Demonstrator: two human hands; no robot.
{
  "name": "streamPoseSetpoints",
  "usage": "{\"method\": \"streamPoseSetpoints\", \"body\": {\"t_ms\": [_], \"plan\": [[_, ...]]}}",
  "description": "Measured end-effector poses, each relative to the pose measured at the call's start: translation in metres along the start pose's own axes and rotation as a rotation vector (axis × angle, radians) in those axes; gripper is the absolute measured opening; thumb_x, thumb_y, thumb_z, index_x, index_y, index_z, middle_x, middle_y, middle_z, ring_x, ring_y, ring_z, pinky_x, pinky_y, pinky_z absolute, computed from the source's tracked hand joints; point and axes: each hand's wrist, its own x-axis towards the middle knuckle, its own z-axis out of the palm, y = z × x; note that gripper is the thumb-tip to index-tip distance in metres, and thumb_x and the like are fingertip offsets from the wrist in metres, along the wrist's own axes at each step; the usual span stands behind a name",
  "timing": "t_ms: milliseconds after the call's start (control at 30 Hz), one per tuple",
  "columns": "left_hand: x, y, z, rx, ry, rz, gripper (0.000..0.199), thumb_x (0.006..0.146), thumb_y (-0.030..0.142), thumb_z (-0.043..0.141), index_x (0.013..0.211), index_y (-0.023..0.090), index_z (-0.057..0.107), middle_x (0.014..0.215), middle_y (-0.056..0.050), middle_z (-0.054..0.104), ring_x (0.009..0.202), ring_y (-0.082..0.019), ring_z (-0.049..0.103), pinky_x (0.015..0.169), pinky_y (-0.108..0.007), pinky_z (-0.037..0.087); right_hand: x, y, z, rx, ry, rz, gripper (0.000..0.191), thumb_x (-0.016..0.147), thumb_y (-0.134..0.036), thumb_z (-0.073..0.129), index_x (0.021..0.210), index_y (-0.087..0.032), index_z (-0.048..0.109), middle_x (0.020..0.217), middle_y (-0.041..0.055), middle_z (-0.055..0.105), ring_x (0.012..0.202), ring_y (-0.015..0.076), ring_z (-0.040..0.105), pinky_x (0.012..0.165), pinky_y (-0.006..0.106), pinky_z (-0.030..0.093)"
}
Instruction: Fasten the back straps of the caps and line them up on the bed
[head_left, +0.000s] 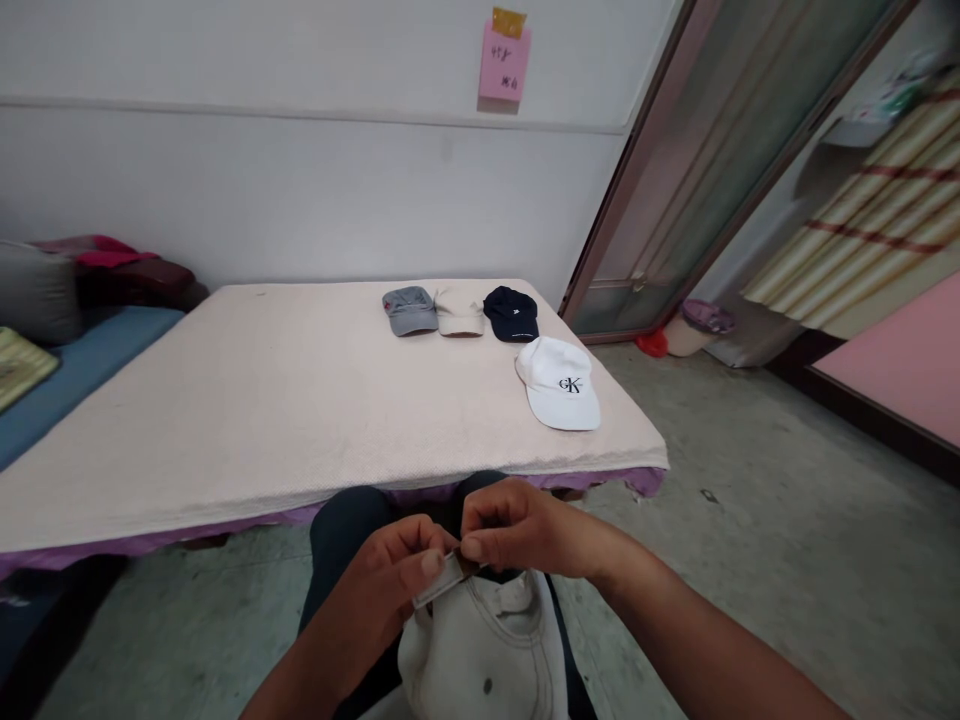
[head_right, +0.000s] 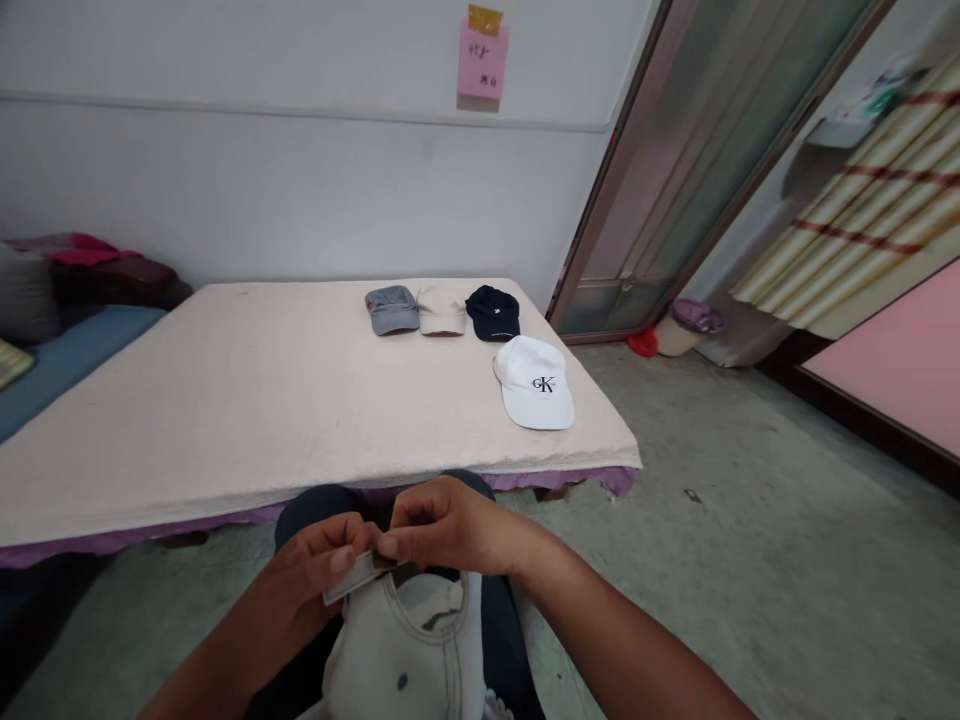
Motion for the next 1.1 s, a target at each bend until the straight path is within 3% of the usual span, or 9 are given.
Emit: {"method": "streamPoseSetpoints", "body": {"t_ms": [333, 500, 900, 1100], "plan": [[0.005, -0.006, -0.002, 0.168, 0.087, 0.050, 0.037, 0.071, 0.026, 0.075, 0.059, 0.018, 0.041, 0.068, 0.003, 0.051, 0.060, -0.009, 0.037, 0.053, -0.022, 0.027, 0.003, 0.001, 0.002, -0.016, -0.032, -0.007, 0.032, 0.074, -0.042, 0.072, 0.071, -0.014, 0.058, 0.057, -0.0055, 0.049, 0.051, 0.0050, 0.037, 0.044, 0.018, 0.025], [0.008, -0.014, -0.006, 0.190, 0.127, 0.079, 0.038, 0.068, 0.028, 0.078, 0.064, 0.020, 0.041, 0.065, 0.005, 0.048, 0.059, -0.009, 0.038, 0.053, -0.022, 0.028, 0.004, 0.005, 0.002, -0.038, -0.038, 0.001, 0.030, 0.074, -0.040, 0.072, 0.069, -0.015, 0.057, 0.055, -0.0074, 0.043, 0.049, 0.0044, 0.032, 0.043, 0.018, 0.022], [0.004, -0.012, -0.008, 0.170, 0.062, 0.049, 0.035, 0.066, 0.029, 0.079, 0.072, 0.019, 0.046, 0.072, 0.003, 0.053, 0.062, -0.009, 0.041, 0.055, -0.022, 0.030, 0.004, 0.003, 0.003, -0.182, -0.016, 0.004, 0.024, 0.076, -0.034, 0.068, 0.067, -0.015, 0.055, 0.056, -0.0071, 0.041, 0.051, 0.0048, 0.032, 0.043, 0.018, 0.023], [0.002, -0.008, -0.006, 0.152, 0.092, 0.026, 0.034, 0.069, 0.028, 0.078, 0.070, 0.019, 0.045, 0.069, 0.004, 0.051, 0.062, -0.009, 0.042, 0.055, -0.022, 0.029, 0.007, 0.010, 0.003, 0.007, -0.098, -0.020, 0.022, 0.077, -0.033, 0.067, 0.070, -0.015, 0.057, 0.059, -0.0053, 0.050, 0.050, 0.0047, 0.039, 0.043, 0.017, 0.028]]}}
